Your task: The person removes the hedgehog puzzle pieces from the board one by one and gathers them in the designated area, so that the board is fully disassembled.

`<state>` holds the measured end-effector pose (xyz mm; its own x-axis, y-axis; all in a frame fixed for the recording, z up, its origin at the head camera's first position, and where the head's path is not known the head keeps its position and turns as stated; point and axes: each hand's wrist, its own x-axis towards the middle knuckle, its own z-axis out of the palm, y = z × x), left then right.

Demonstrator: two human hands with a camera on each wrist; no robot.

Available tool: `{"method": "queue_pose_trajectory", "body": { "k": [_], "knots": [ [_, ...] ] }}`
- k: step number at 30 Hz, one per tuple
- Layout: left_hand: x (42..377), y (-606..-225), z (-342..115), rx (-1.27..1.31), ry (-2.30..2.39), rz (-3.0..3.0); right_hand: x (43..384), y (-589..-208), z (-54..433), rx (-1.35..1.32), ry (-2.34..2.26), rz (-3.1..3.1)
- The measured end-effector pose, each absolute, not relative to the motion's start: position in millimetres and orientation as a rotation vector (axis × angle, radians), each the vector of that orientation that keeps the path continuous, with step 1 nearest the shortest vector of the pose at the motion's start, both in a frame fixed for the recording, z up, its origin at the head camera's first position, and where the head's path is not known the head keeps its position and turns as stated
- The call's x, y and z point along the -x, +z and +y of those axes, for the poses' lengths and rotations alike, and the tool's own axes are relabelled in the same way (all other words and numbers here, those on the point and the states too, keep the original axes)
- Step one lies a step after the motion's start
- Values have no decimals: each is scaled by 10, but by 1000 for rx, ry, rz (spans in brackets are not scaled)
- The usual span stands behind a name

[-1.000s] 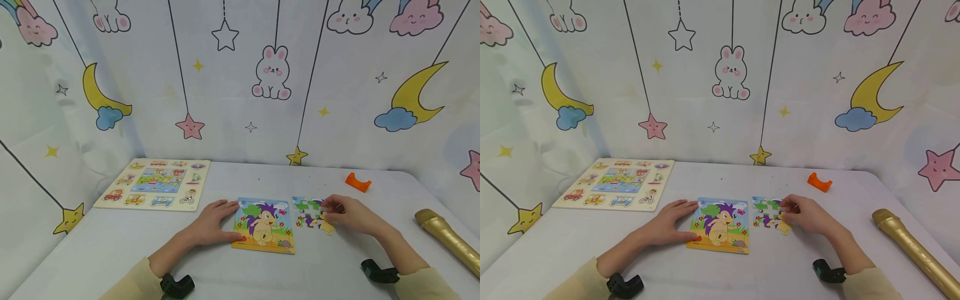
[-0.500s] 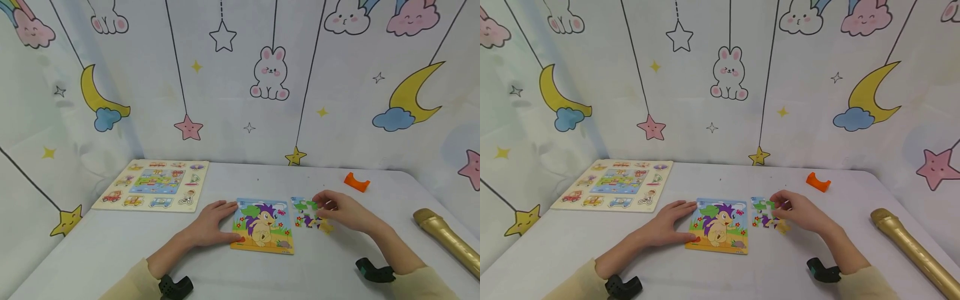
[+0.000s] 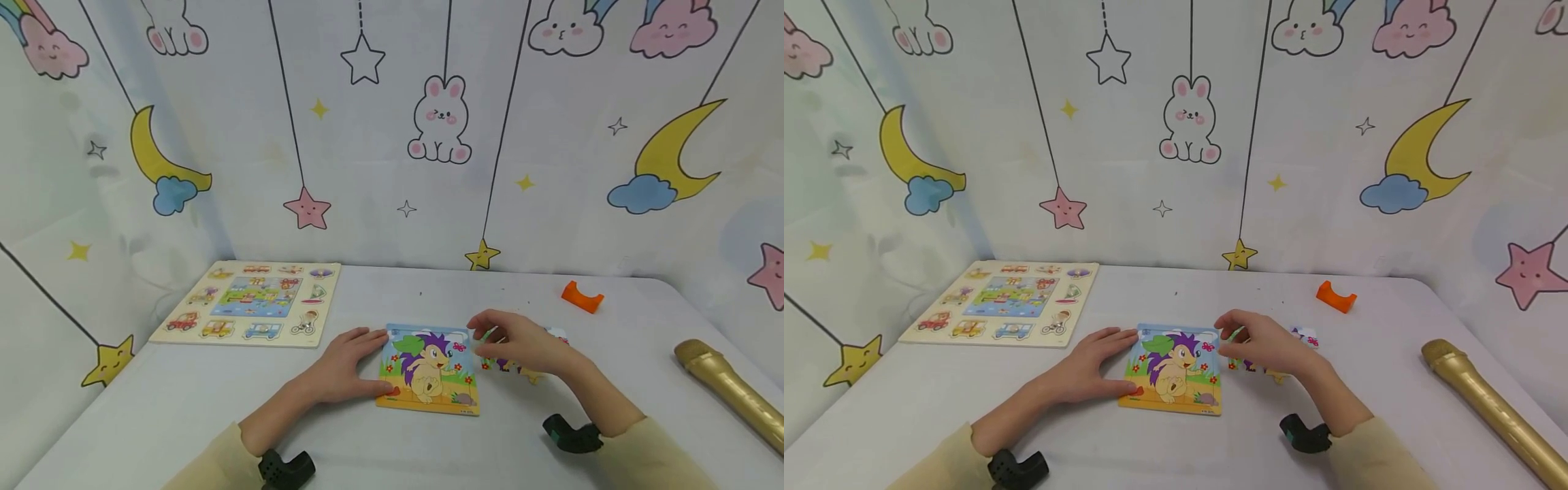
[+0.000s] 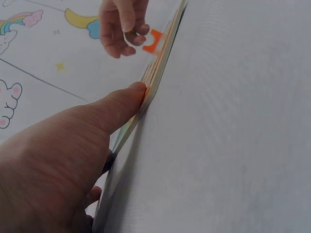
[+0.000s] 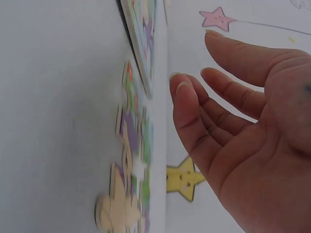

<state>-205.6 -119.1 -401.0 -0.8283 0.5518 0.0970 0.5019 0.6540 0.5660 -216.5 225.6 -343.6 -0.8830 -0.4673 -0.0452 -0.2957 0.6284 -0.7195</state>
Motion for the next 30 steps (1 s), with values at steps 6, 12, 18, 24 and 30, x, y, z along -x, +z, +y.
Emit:
{"method": "queue_pose_trajectory", "body": {
  "k": [6, 12, 18, 24, 30],
  "knots": [
    [2058, -4007, -1195, -894, 919, 2780, 2170, -3470, 2054, 663, -1100, 2541],
    [2057, -4006, -1189, -892, 917, 2776, 2145, -3535, 1948, 682, -1009, 2557],
    [2056, -3996, -1192, -900, 916, 2781, 2140, -3609, 1913, 702, -952, 2577],
    [2056, -4002, -1194, -899, 919, 2781, 2111, -3624, 1870, 701, -868, 2606],
    [2064, -4017, -1196, -899, 915, 2784, 2084, -3609, 1825, 654, -832, 2634]
  ]
}}
